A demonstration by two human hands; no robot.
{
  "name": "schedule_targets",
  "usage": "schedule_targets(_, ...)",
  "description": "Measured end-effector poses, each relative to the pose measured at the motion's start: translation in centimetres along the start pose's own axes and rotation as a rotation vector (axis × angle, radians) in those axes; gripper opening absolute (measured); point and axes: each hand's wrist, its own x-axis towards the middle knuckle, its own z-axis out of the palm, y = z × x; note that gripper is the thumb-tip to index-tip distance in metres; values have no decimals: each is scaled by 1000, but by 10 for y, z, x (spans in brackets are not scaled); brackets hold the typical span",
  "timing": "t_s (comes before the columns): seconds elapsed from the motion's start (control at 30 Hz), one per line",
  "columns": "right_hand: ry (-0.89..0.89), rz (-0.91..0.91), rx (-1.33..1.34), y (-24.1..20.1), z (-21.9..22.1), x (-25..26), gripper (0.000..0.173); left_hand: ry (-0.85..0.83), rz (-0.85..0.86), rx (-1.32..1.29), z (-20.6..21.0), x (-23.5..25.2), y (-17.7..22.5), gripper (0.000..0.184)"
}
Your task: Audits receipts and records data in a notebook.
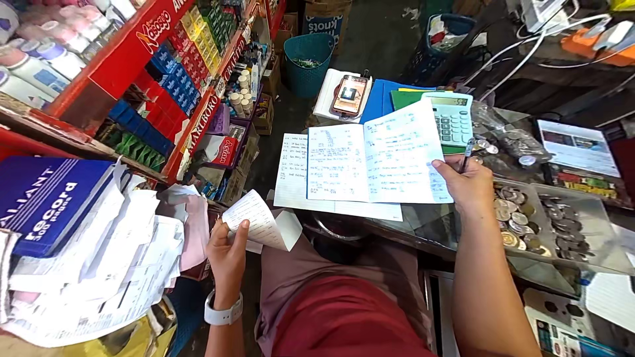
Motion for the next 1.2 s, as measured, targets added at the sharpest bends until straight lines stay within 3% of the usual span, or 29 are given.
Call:
schedule_targets(0.9, 39, 90, -58, 4, 2, 0, 21, -2, -12, 35, -1, -2, -1, 8)
schedule_targets(1.0, 92, 92, -139, -1, 6, -2, 24, -8, -2, 48, -2, -2, 0, 8)
schedule_targets(1.2, 13, 1, -603, -20, 9, -8, 33, -17, 11, 50, -4, -1, -2, 6)
